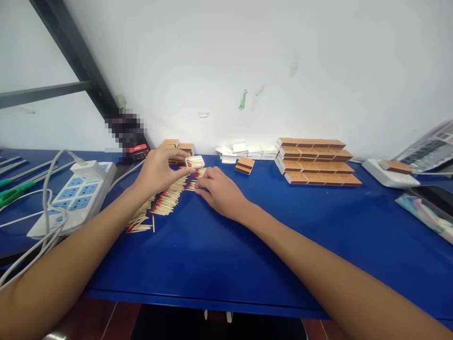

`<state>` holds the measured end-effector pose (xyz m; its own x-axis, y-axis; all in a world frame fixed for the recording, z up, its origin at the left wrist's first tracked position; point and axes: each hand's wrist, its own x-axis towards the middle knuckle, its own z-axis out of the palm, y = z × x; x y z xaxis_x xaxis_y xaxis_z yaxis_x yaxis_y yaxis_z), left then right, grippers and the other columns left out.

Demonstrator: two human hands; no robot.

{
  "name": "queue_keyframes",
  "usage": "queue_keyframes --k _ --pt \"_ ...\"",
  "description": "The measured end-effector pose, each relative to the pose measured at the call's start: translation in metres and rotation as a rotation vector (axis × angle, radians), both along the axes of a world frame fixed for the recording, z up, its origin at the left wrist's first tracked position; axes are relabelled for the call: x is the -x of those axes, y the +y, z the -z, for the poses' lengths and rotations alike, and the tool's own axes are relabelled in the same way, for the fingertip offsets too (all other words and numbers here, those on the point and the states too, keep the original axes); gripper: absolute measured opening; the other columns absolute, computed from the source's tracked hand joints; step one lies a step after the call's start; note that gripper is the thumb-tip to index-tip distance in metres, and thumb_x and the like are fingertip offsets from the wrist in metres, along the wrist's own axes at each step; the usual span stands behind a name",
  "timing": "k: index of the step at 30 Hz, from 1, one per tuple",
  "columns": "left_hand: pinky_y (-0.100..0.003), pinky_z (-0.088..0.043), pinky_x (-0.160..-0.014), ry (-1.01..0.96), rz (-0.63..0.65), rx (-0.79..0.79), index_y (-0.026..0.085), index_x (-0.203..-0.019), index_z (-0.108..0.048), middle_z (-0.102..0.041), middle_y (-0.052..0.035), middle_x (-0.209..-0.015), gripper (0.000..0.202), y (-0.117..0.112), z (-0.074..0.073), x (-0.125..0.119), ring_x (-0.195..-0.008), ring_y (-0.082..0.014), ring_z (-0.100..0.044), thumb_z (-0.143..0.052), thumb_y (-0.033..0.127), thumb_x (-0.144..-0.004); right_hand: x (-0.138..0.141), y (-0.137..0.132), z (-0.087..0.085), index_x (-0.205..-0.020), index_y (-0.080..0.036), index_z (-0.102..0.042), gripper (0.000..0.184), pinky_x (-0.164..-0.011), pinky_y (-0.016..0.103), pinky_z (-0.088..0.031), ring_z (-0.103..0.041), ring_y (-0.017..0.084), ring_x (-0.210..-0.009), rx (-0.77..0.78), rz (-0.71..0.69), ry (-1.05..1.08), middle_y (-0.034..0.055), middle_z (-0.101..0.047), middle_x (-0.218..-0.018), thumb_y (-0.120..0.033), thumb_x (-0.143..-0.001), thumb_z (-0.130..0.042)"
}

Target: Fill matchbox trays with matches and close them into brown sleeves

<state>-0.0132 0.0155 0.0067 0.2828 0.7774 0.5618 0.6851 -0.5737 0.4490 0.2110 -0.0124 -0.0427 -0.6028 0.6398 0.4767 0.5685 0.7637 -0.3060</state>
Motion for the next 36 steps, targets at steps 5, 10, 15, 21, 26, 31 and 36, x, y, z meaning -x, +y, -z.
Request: queue_keyframes --k 5,10,15,21,26,31,36 --pt "-0.045 -0.063 -0.093 0.012 0.010 -0.021 0.020 -0.101 -0.080 -0.083 -0.0068 -0.099 0.025 0.000 0.000 0.000 -0.096 -0.0291 -0.079 -0.091 0.029 -0.080 0.000 -0.001 -0.002 -0.099 -0.021 -0.069 0.004 -0.091 0.041 -0.049 -0.057 0.026 -0.102 0.028 0.030 0.004 0.0086 -0.063 -0.104 -0.021 -0.102 -0.066" --pt "-0.046 -0.062 -0.094 0.037 0.016 -0.023 0.021 -0.098 -0.080 -0.083 -0.0061 -0.098 0.023 0.000 -0.001 -0.001 -0.096 -0.0286 -0.078 -0.091 0.029 -0.080 0.006 -0.004 -0.001 -0.100 -0.021 -0.069 0.003 -0.092 0.040 -0.049 -0.057 0.025 -0.104 0.052 0.018 0.030 0.0082 -0.063 -0.104 -0.022 -0.102 -0.067" --pt "-0.047 -0.060 -0.096 0.059 -0.005 -0.036 0.022 -0.102 -0.080 -0.082 -0.0060 -0.101 0.028 -0.001 -0.001 -0.002 -0.099 -0.0296 -0.077 -0.092 0.030 -0.078 0.008 -0.006 -0.002 -0.095 -0.020 -0.068 0.006 -0.090 0.039 -0.048 -0.057 0.024 -0.100 0.086 0.049 0.020 0.0080 -0.064 -0.102 -0.019 -0.100 -0.068" --pt "-0.048 -0.058 -0.099 0.091 -0.015 -0.060 0.021 -0.103 -0.080 -0.082 -0.0060 -0.100 0.031 -0.001 -0.001 -0.002 -0.100 -0.0303 -0.077 -0.094 0.031 -0.077 0.008 -0.004 -0.003 -0.095 -0.019 -0.068 0.004 -0.089 0.040 -0.047 -0.057 0.025 -0.098 0.071 0.088 -0.030 0.0086 -0.064 -0.101 -0.017 -0.099 -0.067" --pt "-0.047 -0.057 -0.098 0.099 -0.015 -0.052 0.021 -0.105 -0.081 -0.083 -0.0059 -0.101 0.033 0.000 0.000 -0.001 -0.101 -0.0302 -0.076 -0.094 0.031 -0.077 0.008 -0.003 -0.003 -0.094 -0.019 -0.066 0.009 -0.092 0.040 -0.047 -0.056 0.025 -0.099 0.098 0.063 -0.048 0.0094 -0.065 -0.103 -0.018 -0.103 -0.062" --pt "-0.047 -0.055 -0.097 0.157 -0.038 -0.059 0.022 -0.106 -0.080 -0.082 -0.0065 -0.100 0.034 0.001 0.000 0.001 -0.102 -0.0309 -0.074 -0.094 0.036 -0.078 -0.007 0.000 -0.008 -0.096 -0.019 -0.065 0.013 -0.090 0.040 -0.046 -0.055 0.026 -0.098 0.084 0.080 -0.133 0.0102 -0.064 -0.102 -0.021 -0.106 -0.056" --pt "-0.050 -0.048 -0.103 0.272 -0.017 -0.026 0.024 -0.108 -0.078 -0.082 -0.0051 -0.104 0.036 -0.001 0.001 -0.001 -0.110 -0.0323 -0.070 -0.094 0.038 -0.079 -0.029 0.008 -0.019 -0.100 -0.019 -0.064 0.012 -0.089 0.041 -0.046 -0.056 0.028 -0.100 -0.030 0.170 -0.062 0.0116 -0.063 -0.104 -0.023 -0.106 -0.055"
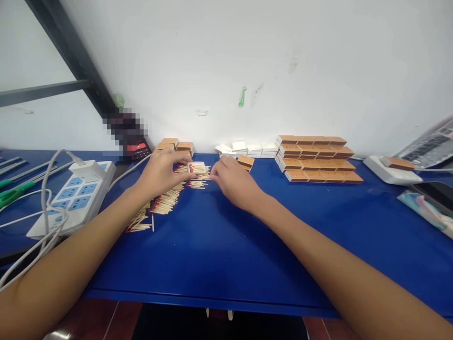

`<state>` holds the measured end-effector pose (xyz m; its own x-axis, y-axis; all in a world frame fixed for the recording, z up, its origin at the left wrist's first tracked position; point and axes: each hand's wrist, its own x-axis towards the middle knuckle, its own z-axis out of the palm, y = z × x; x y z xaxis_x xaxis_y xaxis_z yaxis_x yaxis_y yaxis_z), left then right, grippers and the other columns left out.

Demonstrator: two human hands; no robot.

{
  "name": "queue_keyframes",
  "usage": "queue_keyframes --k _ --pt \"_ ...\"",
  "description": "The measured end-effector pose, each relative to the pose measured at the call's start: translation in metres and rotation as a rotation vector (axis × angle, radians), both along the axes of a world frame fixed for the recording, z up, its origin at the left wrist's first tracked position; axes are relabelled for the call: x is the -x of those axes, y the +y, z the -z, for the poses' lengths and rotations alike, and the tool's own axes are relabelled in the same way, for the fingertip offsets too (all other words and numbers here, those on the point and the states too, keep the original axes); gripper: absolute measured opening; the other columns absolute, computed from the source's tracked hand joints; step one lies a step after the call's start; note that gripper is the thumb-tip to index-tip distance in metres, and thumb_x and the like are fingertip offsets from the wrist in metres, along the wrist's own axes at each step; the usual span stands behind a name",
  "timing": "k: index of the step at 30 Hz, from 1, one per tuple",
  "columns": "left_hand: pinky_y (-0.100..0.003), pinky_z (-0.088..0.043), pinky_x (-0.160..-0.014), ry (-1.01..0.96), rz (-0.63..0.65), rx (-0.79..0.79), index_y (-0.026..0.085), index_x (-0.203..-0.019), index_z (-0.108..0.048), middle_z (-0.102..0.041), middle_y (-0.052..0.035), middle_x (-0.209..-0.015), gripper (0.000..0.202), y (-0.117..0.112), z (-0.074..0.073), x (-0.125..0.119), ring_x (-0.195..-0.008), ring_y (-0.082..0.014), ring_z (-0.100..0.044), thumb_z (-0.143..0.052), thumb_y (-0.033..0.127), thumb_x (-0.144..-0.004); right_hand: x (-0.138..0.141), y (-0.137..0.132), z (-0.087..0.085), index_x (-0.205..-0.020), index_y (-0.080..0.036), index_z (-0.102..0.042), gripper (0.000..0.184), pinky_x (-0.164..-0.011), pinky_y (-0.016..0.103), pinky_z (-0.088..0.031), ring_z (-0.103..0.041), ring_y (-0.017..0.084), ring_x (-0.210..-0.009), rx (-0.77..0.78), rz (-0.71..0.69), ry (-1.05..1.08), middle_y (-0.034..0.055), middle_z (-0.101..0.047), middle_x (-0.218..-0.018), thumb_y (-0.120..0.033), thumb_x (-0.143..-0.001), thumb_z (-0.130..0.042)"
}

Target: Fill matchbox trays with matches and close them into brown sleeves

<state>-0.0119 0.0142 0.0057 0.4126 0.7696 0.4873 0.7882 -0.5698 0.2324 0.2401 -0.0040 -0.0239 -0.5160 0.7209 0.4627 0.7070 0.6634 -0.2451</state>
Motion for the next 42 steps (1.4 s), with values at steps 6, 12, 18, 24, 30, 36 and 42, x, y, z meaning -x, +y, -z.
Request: queue_keyframes --k 6,12,18,24,30,36,42 --pt "-0.045 -0.049 -0.097 -0.054 0.134 0.050 0.026 -0.106 -0.079 -0.083 -0.0022 -0.103 0.035 -0.006 0.004 -0.008 -0.103 -0.0291 -0.072 -0.095 0.038 -0.078 -0.002 0.003 -0.004 -0.101 -0.020 -0.065 0.012 -0.090 0.045 -0.047 -0.057 0.031 -0.103 -0.091 0.077 0.048 0.0141 -0.062 -0.107 -0.023 -0.105 -0.054" --pt "-0.043 -0.052 -0.095 -0.108 0.192 0.055 0.026 -0.104 -0.079 -0.083 -0.0011 -0.099 0.035 -0.010 0.000 -0.012 -0.098 -0.0267 -0.074 -0.096 0.039 -0.077 0.004 -0.001 -0.005 -0.101 -0.021 -0.065 0.017 -0.093 0.045 -0.047 -0.056 0.031 -0.104 -0.089 0.025 0.039 0.0131 -0.062 -0.105 -0.024 -0.107 -0.049" --pt "-0.041 -0.060 -0.093 -0.221 0.100 0.064 0.022 -0.100 -0.080 -0.083 -0.0048 -0.102 0.029 -0.003 -0.002 -0.004 -0.097 -0.0269 -0.078 -0.093 0.038 -0.079 0.012 -0.008 -0.002 -0.101 -0.021 -0.065 0.019 -0.087 0.041 -0.047 -0.058 0.027 -0.097 -0.108 0.043 0.166 0.0108 -0.062 -0.101 -0.027 -0.109 -0.050" --pt "-0.047 -0.062 -0.095 -0.236 0.012 0.020 0.023 -0.099 -0.080 -0.082 -0.0061 -0.100 0.026 0.000 -0.002 0.001 -0.099 -0.0304 -0.077 -0.092 0.033 -0.079 0.024 -0.008 0.014 -0.098 -0.021 -0.066 0.003 -0.089 0.040 -0.048 -0.057 0.026 -0.100 0.031 -0.064 0.051 0.0087 -0.062 -0.102 -0.021 -0.101 -0.065" --pt "-0.049 -0.061 -0.097 -0.218 0.000 0.002 0.023 -0.102 -0.080 -0.082 -0.0067 -0.102 0.027 0.000 -0.002 0.001 -0.099 -0.0306 -0.077 -0.091 0.032 -0.080 0.025 -0.005 0.017 -0.094 -0.020 -0.064 0.010 -0.087 0.040 -0.047 -0.056 0.025 -0.097 0.119 -0.065 0.015 0.0083 -0.063 -0.100 -0.022 -0.103 -0.064" --pt "-0.050 -0.059 -0.100 -0.195 -0.003 -0.028 0.024 -0.102 -0.080 -0.082 -0.0049 -0.099 0.028 0.001 -0.001 0.000 -0.100 -0.0307 -0.076 -0.092 0.030 -0.077 0.032 -0.004 0.020 -0.095 -0.020 -0.065 0.007 -0.088 0.039 -0.047 -0.056 0.024 -0.096 0.089 -0.088 0.051 0.0076 -0.063 -0.099 -0.020 -0.102 -0.064" --pt "-0.049 -0.059 -0.098 -0.207 0.019 -0.007 0.023 -0.101 -0.080 -0.083 -0.0066 -0.101 0.027 0.001 -0.001 0.000 -0.099 -0.0308 -0.077 -0.091 0.034 -0.080 0.033 -0.004 0.017 -0.103 -0.020 -0.069 0.006 -0.089 0.039 -0.047 -0.056 0.024 -0.098 0.108 -0.096 0.043 0.0077 -0.062 -0.102 -0.022 -0.104 -0.063"
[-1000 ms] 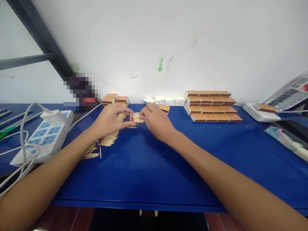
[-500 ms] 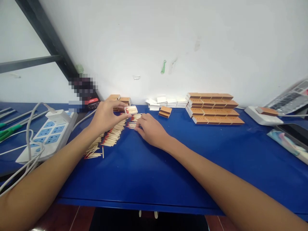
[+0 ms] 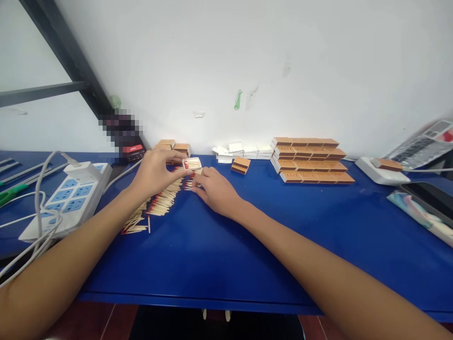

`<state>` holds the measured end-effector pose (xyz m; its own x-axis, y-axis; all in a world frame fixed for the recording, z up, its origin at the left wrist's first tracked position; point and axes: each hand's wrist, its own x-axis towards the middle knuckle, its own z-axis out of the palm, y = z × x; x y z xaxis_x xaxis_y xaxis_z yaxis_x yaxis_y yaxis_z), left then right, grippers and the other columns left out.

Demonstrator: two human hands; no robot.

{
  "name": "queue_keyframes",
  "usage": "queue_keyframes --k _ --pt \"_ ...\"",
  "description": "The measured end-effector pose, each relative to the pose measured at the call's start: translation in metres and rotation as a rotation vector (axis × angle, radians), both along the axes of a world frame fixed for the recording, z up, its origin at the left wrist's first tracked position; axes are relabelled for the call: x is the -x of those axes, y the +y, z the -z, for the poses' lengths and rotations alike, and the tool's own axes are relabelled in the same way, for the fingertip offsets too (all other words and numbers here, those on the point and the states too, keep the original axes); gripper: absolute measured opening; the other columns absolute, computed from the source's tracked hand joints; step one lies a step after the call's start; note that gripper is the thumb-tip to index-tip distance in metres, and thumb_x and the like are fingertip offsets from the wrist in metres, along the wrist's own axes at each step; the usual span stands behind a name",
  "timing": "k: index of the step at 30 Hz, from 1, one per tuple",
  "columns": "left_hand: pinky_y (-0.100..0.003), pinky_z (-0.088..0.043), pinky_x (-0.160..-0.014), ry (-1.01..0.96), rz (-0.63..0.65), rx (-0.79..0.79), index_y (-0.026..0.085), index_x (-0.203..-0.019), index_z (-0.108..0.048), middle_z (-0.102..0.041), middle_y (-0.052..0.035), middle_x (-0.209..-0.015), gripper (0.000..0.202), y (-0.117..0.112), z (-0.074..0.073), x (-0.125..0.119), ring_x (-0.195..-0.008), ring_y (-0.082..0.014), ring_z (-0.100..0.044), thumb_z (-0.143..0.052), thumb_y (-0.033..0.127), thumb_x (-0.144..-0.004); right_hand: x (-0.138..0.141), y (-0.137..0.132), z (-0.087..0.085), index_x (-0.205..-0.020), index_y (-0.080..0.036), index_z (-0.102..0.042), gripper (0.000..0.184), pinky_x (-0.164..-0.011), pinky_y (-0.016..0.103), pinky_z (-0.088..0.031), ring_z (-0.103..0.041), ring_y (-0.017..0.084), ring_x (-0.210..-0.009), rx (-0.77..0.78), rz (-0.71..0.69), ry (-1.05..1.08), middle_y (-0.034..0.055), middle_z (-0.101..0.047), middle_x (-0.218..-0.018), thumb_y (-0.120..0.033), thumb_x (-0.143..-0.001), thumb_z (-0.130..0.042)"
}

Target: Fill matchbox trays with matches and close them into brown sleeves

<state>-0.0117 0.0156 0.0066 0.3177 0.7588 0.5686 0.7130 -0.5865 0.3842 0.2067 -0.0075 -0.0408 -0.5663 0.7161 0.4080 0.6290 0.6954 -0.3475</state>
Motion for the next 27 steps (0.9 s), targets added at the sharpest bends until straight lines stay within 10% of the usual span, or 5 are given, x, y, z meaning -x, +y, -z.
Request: queue_keyframes --k 27 --pt "-0.048 -0.046 -0.099 0.174 -0.033 0.000 0.024 -0.102 -0.078 -0.083 -0.0055 -0.104 0.026 -0.001 0.001 0.000 -0.103 -0.0325 -0.071 -0.092 0.031 -0.081 -0.010 0.001 -0.005 -0.105 -0.021 -0.066 0.004 -0.092 0.039 -0.047 -0.056 0.025 -0.104 0.038 -0.068 -0.027 0.0085 -0.061 -0.108 -0.022 -0.104 -0.063"
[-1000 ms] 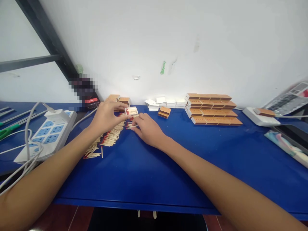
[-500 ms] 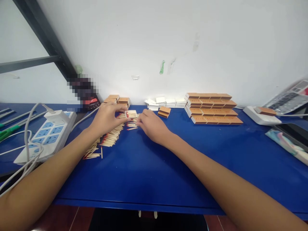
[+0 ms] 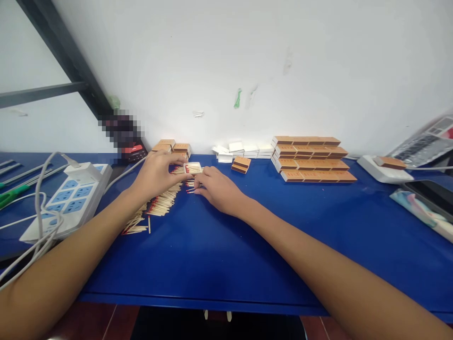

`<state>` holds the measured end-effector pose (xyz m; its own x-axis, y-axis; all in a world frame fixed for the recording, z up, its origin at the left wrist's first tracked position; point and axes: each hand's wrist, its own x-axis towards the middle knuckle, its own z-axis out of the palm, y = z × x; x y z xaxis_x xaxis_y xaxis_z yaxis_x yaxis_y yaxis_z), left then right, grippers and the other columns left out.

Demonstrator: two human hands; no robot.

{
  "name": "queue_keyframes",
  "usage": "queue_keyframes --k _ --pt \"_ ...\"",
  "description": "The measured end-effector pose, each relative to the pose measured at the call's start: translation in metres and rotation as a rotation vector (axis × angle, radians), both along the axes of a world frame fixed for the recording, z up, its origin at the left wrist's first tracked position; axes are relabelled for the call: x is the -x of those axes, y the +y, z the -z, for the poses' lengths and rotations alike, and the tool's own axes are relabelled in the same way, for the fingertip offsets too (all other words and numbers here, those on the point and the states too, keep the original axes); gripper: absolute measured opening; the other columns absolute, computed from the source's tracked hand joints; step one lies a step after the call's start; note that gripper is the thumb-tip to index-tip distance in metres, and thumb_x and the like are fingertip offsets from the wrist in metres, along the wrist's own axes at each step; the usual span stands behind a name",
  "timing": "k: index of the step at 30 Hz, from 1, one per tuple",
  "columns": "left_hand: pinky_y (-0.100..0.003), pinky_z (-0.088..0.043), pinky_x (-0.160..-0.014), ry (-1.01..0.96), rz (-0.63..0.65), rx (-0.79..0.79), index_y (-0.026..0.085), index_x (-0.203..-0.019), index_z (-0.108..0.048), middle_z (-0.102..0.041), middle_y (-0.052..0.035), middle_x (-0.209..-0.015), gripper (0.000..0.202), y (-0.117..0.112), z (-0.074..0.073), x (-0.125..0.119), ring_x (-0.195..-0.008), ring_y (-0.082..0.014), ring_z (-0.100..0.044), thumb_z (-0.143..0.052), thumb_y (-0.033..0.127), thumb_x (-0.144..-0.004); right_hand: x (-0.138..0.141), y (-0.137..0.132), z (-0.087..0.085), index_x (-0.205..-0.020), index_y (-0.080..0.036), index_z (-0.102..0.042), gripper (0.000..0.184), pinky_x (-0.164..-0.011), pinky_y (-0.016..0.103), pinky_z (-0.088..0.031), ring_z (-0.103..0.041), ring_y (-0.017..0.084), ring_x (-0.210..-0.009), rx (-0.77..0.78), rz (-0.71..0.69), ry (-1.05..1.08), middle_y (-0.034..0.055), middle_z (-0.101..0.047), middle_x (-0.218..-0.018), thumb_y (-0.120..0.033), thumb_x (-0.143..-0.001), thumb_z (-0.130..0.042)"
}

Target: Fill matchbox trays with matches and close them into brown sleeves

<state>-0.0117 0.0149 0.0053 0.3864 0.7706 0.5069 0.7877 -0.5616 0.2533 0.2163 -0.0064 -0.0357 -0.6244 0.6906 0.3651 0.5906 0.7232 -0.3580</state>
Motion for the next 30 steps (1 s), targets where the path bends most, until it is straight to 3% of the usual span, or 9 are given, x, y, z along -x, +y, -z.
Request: queue_keyframes --k 3,9,14,18,25,30 --pt "-0.047 -0.046 -0.097 0.014 -0.004 -0.003 0.022 -0.103 -0.078 -0.083 -0.0058 -0.103 0.027 0.000 0.000 0.000 -0.103 -0.0321 -0.071 -0.092 0.031 -0.082 0.002 -0.001 -0.002 -0.109 -0.020 -0.067 0.008 -0.094 0.039 -0.047 -0.056 0.025 -0.104 0.020 0.001 -0.012 0.0089 -0.061 -0.109 -0.021 -0.106 -0.060" --pt "-0.046 -0.046 -0.097 0.044 -0.002 -0.014 0.021 -0.105 -0.078 -0.082 -0.0055 -0.105 0.028 0.000 0.001 0.001 -0.104 -0.0308 -0.071 -0.090 0.035 -0.084 0.000 0.000 -0.003 -0.098 -0.019 -0.065 0.009 -0.092 0.038 -0.047 -0.056 0.025 -0.102 0.060 0.013 -0.029 0.0094 -0.062 -0.105 -0.022 -0.105 -0.060" --pt "-0.046 -0.046 -0.094 0.073 0.021 0.008 0.021 -0.104 -0.079 -0.082 -0.0057 -0.103 0.029 -0.002 0.002 -0.001 -0.104 -0.0321 -0.070 -0.092 0.035 -0.082 -0.008 0.004 -0.007 -0.099 -0.020 -0.064 0.010 -0.088 0.038 -0.046 -0.056 0.025 -0.099 -0.050 0.109 0.055 0.0095 -0.062 -0.104 -0.022 -0.106 -0.057" --pt "-0.043 -0.047 -0.096 0.015 0.154 0.051 0.024 -0.106 -0.079 -0.083 -0.0024 -0.102 0.035 -0.005 0.003 -0.007 -0.102 -0.0286 -0.071 -0.094 0.039 -0.079 -0.008 0.006 -0.009 -0.101 -0.019 -0.065 0.007 -0.087 0.037 -0.045 -0.058 0.026 -0.101 -0.143 0.230 0.137 0.0104 -0.062 -0.105 -0.022 -0.105 -0.059" --pt "-0.039 -0.053 -0.091 -0.070 0.272 0.082 0.024 -0.105 -0.079 -0.083 -0.0010 -0.099 0.036 -0.006 0.003 -0.010 -0.096 -0.0244 -0.076 -0.095 0.043 -0.078 -0.009 0.005 -0.007 -0.098 -0.020 -0.066 0.011 -0.087 0.039 -0.046 -0.058 0.027 -0.100 -0.168 0.221 0.108 0.0101 -0.062 -0.103 -0.024 -0.105 -0.057" --pt "-0.039 -0.057 -0.090 -0.116 0.224 0.073 0.023 -0.102 -0.080 -0.083 -0.0031 -0.100 0.035 -0.001 0.000 -0.004 -0.097 -0.0255 -0.078 -0.095 0.042 -0.077 -0.007 0.001 -0.012 -0.100 -0.020 -0.066 0.013 -0.084 0.037 -0.044 -0.058 0.025 -0.095 -0.186 0.240 0.184 0.0090 -0.062 -0.100 -0.025 -0.105 -0.055"
